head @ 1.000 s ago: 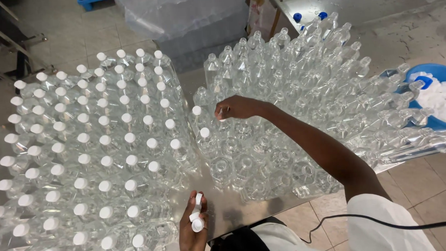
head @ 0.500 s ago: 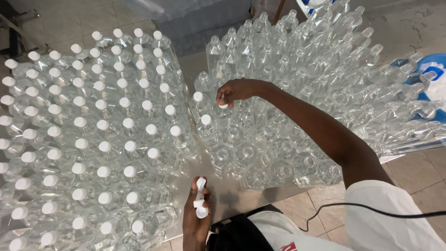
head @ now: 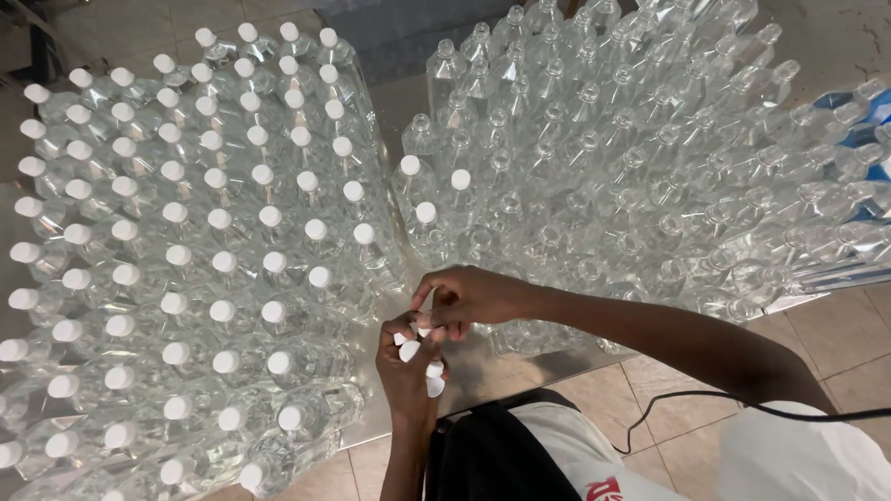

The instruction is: Arranging and screwing caps onto plastic water bottles on a production table

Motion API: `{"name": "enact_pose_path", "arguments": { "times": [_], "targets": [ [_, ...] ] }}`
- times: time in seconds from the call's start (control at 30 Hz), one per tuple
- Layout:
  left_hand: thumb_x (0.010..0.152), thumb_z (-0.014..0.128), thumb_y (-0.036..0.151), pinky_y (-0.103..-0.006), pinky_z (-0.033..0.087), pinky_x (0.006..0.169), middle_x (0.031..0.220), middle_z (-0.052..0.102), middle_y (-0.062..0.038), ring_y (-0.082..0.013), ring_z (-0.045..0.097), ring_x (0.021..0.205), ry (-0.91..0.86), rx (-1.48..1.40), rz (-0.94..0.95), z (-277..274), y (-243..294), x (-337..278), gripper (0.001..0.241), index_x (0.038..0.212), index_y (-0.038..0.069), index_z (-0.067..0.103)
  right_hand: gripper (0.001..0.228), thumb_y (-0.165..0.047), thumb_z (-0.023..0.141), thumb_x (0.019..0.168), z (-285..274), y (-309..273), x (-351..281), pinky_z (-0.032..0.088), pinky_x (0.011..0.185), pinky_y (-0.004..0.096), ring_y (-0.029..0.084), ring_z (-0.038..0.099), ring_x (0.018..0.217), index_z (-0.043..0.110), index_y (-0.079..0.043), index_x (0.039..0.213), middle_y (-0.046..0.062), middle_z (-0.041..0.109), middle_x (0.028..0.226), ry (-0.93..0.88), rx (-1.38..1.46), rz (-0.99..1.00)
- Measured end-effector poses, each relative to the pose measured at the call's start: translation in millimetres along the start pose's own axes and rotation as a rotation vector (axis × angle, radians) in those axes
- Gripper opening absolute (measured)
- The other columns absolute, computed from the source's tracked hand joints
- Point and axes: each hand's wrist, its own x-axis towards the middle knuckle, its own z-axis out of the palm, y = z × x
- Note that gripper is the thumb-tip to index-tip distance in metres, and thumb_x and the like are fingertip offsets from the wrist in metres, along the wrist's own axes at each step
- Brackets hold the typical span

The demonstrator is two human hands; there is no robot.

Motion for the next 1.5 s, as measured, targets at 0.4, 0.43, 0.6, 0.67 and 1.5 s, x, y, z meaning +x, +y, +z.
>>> {"name": "enact_pose_path", "arguments": {
  "times": [0.4, 0.43, 0.6, 0.67, 1.5],
  "targets": [
    [0.104, 0.069, 0.032, -0.0238, 0.044, 0.05, 0.114, 0.064, -0.006, -0.0137, 0.054, 0.077, 0.296, -0.381, -0.238, -17.3, 9.5, 4.1, 0.025, 0.119, 0.015, 0.057, 0.026, -0.016, 0.068, 0.107, -126.7, -19.1, 81.2, 0.067, 0.081, 0.03, 0.02, 0.077, 0.099, 0.072, -0.015, 0.132, 0.009, 0.08, 0.12, 0.536, -0.297, -0.23],
    [0.104, 0.069, 0.032, -0.0238, 0.044, 0.05, 0.114, 0.064, -0.006, -0.0137, 0.054, 0.077, 0.297, -0.38, -0.232, -26.4, 1.0, 3.9, 0.025, 0.119, 0.015, 0.057, 0.026, -0.016, 0.068, 0.107, -147.3, -13.0, 100.5, 0.067, 0.081, 0.03, 0.02, 0.077, 0.099, 0.072, -0.015, 0.132, 0.009, 0.08, 0.12, 0.534, -0.297, -0.236],
    [0.107, 0.068, 0.035, -0.0284, 0.062, 0.062, 0.11, 0.068, -0.013, -0.0191, 0.068, 0.081, 0.152, -0.693, -0.435, -56.4, -34.2, -1.1, 0.025, 0.109, 0.011, 0.063, 0.034, -0.031, 0.065, 0.101, -250.6, 51.1, 217.4, 0.058, 0.073, 0.038, 0.022, 0.077, 0.087, 0.084, -0.004, 0.112, 0.012, 0.083, 0.103, 0.689, -0.496, -0.47],
    [0.106, 0.068, 0.033, -0.0272, 0.061, 0.062, 0.112, 0.069, -0.013, -0.0183, 0.068, 0.081, 0.165, -0.692, -0.471, -63.0, -41.2, -1.6, 0.023, 0.111, 0.011, 0.064, 0.031, -0.029, 0.068, 0.102, -254.1, 60.4, 230.7, 0.06, 0.076, 0.037, 0.023, 0.079, 0.09, 0.083, -0.004, 0.113, 0.012, 0.083, 0.105, 0.699, -0.511, -0.442],
    [0.109, 0.056, 0.018, -0.0229, 0.042, 0.041, 0.1, 0.056, -0.01, -0.0141, 0.053, 0.065, -0.12, -0.561, -0.379, -38.8, 6.8, -7.5, 0.026, 0.133, 0.008, 0.06, 0.032, -0.041, 0.07, 0.103, -269.9, 66.8, 242.6, 0.055, 0.069, 0.038, 0.02, 0.072, 0.074, 0.077, -0.012, 0.117, 0.008, 0.08, 0.121, 0.63, -0.481, -0.199]
  ]
}}
